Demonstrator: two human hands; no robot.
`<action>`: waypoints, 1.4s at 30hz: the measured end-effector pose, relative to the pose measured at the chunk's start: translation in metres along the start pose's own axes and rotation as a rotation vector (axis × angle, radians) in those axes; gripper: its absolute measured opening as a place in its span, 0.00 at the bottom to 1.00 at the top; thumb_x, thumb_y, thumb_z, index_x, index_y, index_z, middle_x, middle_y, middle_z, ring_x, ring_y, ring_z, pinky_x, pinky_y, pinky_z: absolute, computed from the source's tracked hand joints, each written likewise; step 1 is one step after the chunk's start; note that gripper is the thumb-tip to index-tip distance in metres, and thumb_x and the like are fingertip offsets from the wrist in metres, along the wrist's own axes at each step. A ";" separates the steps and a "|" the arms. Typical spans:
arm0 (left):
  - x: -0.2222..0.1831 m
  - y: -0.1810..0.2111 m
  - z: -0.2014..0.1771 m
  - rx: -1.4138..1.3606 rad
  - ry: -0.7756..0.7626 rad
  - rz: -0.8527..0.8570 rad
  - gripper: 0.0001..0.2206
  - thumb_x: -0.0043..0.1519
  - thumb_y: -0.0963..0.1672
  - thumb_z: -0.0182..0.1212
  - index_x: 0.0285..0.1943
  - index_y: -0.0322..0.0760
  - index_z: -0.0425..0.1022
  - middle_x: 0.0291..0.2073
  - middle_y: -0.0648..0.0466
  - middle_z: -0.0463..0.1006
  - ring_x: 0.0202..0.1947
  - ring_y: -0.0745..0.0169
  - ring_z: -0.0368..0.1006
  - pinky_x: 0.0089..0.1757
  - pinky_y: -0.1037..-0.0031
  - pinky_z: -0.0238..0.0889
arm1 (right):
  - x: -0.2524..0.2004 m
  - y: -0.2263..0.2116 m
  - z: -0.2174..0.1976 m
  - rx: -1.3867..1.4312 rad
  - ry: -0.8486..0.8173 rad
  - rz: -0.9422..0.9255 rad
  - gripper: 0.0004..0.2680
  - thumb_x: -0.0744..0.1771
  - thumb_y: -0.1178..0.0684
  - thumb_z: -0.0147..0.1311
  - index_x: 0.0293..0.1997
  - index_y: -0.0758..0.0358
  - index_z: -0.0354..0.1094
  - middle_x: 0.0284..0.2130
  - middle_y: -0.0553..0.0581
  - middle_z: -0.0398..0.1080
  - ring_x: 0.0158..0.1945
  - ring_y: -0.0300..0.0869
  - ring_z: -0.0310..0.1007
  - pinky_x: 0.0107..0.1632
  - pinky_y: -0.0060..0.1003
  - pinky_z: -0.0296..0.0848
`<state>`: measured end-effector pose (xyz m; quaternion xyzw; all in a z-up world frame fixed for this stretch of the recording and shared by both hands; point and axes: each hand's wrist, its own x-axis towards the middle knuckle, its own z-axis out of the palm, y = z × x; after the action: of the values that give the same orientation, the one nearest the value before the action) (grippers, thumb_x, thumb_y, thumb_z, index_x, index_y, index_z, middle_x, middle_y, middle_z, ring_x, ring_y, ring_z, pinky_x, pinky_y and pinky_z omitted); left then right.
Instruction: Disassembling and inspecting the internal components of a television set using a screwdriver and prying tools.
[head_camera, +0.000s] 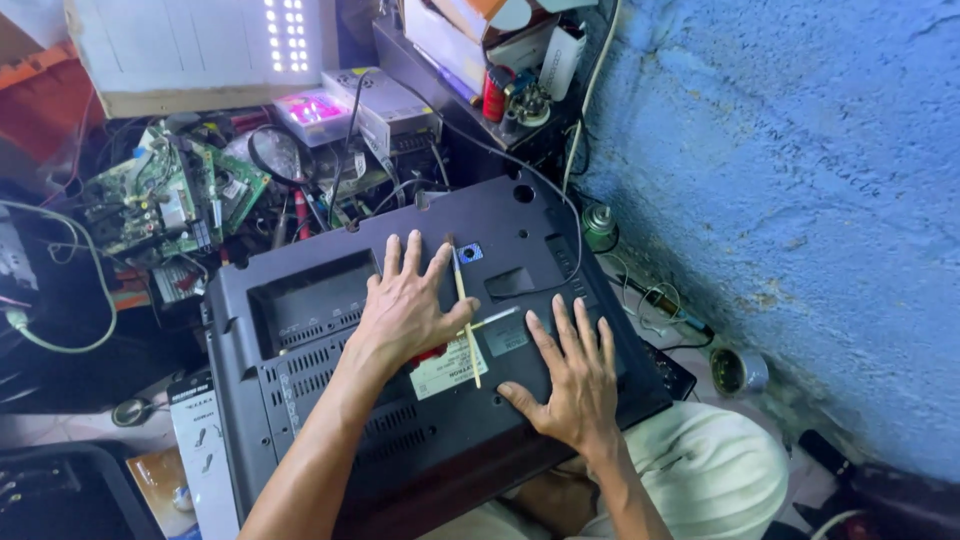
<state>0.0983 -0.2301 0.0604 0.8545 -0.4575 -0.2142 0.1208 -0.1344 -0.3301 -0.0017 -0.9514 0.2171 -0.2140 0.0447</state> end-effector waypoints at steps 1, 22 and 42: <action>-0.002 -0.001 0.002 -0.004 -0.002 -0.005 0.41 0.62 0.61 0.48 0.82 0.46 0.42 0.79 0.36 0.35 0.78 0.29 0.26 0.60 0.30 0.47 | -0.001 0.000 0.000 0.001 -0.005 -0.003 0.33 0.65 0.20 0.34 0.74 0.49 0.57 0.74 0.64 0.54 0.77 0.61 0.48 0.72 0.67 0.47; -0.008 -0.008 0.039 0.091 0.258 0.130 0.39 0.66 0.63 0.44 0.73 0.31 0.59 0.72 0.23 0.51 0.73 0.16 0.43 0.63 0.34 0.40 | -0.004 -0.004 0.001 -0.004 0.039 -0.033 0.31 0.66 0.22 0.35 0.72 0.51 0.62 0.71 0.66 0.58 0.75 0.57 0.56 0.72 0.62 0.53; -0.008 -0.022 0.023 -0.140 0.617 0.149 0.06 0.63 0.46 0.56 0.46 0.45 0.77 0.29 0.54 0.76 0.35 0.49 0.79 0.35 0.62 0.74 | 0.062 -0.007 0.026 0.182 0.175 -0.105 0.07 0.68 0.45 0.59 0.49 0.47 0.78 0.42 0.47 0.68 0.46 0.45 0.73 0.51 0.45 0.70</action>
<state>0.1000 -0.2116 0.0334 0.8331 -0.4446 0.0334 0.3274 -0.0703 -0.3512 -0.0002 -0.9311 0.1497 -0.3171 0.1002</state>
